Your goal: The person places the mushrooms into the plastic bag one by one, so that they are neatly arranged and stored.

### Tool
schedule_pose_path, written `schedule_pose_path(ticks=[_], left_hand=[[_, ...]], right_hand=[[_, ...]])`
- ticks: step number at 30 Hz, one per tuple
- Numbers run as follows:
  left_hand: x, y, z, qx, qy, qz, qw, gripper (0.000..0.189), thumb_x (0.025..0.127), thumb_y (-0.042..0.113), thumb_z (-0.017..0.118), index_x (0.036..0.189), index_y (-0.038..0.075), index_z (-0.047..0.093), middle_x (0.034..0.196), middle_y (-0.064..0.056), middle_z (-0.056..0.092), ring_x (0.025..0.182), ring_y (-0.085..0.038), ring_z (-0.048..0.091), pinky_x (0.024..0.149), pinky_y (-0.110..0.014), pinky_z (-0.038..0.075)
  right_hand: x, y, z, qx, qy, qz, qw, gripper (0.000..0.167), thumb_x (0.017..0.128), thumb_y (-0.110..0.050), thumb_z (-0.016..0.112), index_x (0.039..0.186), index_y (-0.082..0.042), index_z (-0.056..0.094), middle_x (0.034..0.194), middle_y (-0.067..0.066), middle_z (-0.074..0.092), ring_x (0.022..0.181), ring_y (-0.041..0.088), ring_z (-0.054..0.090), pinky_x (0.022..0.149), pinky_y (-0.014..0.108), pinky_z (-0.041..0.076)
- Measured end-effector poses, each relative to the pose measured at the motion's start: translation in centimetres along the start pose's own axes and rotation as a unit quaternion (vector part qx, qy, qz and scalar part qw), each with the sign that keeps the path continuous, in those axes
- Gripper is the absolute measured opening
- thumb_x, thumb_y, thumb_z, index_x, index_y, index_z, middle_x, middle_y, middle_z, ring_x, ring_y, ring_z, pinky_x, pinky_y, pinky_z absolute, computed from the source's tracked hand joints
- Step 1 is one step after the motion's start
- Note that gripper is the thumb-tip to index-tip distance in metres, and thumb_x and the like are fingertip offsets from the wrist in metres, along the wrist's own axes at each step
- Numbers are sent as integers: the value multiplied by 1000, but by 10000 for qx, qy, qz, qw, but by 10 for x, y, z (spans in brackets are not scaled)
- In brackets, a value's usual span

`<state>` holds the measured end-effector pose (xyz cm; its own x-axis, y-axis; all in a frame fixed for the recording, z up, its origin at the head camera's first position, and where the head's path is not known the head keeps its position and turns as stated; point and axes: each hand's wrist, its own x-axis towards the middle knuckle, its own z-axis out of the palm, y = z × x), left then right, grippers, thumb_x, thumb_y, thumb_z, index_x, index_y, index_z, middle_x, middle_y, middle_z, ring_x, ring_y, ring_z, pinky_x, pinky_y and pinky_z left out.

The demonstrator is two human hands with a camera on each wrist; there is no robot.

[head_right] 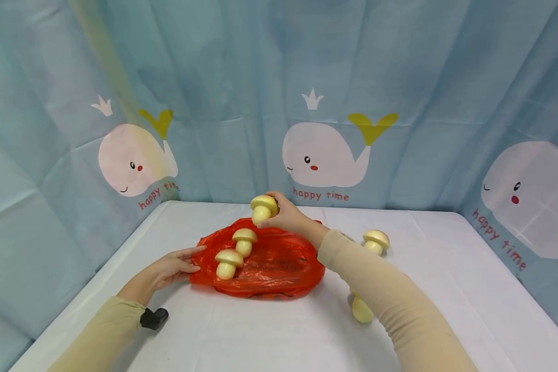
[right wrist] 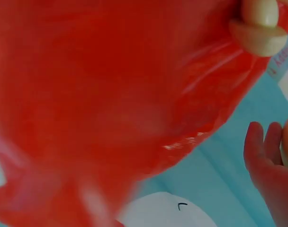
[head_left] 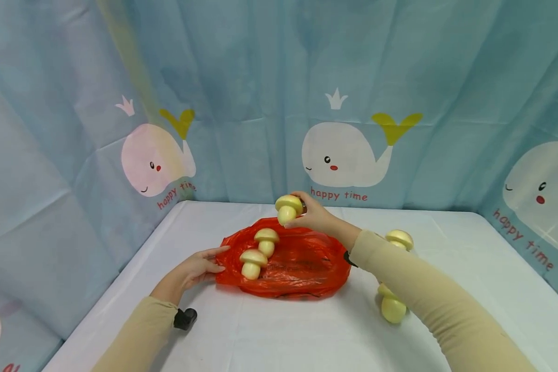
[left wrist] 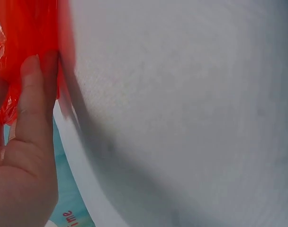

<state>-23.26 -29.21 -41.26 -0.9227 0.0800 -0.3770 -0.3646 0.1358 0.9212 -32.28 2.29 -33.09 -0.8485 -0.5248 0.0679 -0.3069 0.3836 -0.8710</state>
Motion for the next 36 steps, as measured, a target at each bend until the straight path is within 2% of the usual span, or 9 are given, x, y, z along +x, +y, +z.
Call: schedule_pose_path(ticks=[8,17,22,27,33,36], left_hand=[[-1,0,2,24,-60,76,10000,64,90,-5,60,149,5,37,149,-29,32,106,-26,58,86,-36,54],[2,0,4,49,13,101,9999,64,89,-6,60,148,5,38,149,-28,34,109,-28,55,86,-35,54],[5,1,4,44,-24,127,9999,64,89,-7,59,148,5,38,151,-27,32,112,-29,53,87,-35,54],[5,1,3,32,16,109,9999,63,90,-6,59,148,6,40,150,-27,32,109,-28,55,87,-35,54],[3,-1,2,15,92,87,9999,63,89,-7,60,147,6,41,149,-27,33,105,-25,57,85,-34,54],[2,-2,2,5,76,119,9999,63,89,-7,60,147,5,41,149,-27,35,104,-24,58,85,-35,55]], right_hand=[[6,-2,3,-93,-366,-115,9992,81,84,-17,78,147,-7,29,137,14,44,117,28,49,99,40,44],[8,19,10,-122,-452,-58,9989,84,81,-21,80,147,-8,31,137,13,45,118,27,48,103,42,40],[4,33,10,-240,-357,155,9990,88,79,-25,82,149,-10,30,139,12,44,123,28,45,105,43,38],[3,39,6,-462,-238,129,9986,86,79,-22,82,147,-8,31,135,15,47,121,31,46,103,46,39],[6,47,9,-876,-671,169,9937,79,77,-19,83,140,-9,36,126,11,50,111,27,49,98,42,43],[9,54,15,-1140,-748,202,9905,78,76,-18,84,138,-8,37,125,9,50,108,25,49,95,40,45]])
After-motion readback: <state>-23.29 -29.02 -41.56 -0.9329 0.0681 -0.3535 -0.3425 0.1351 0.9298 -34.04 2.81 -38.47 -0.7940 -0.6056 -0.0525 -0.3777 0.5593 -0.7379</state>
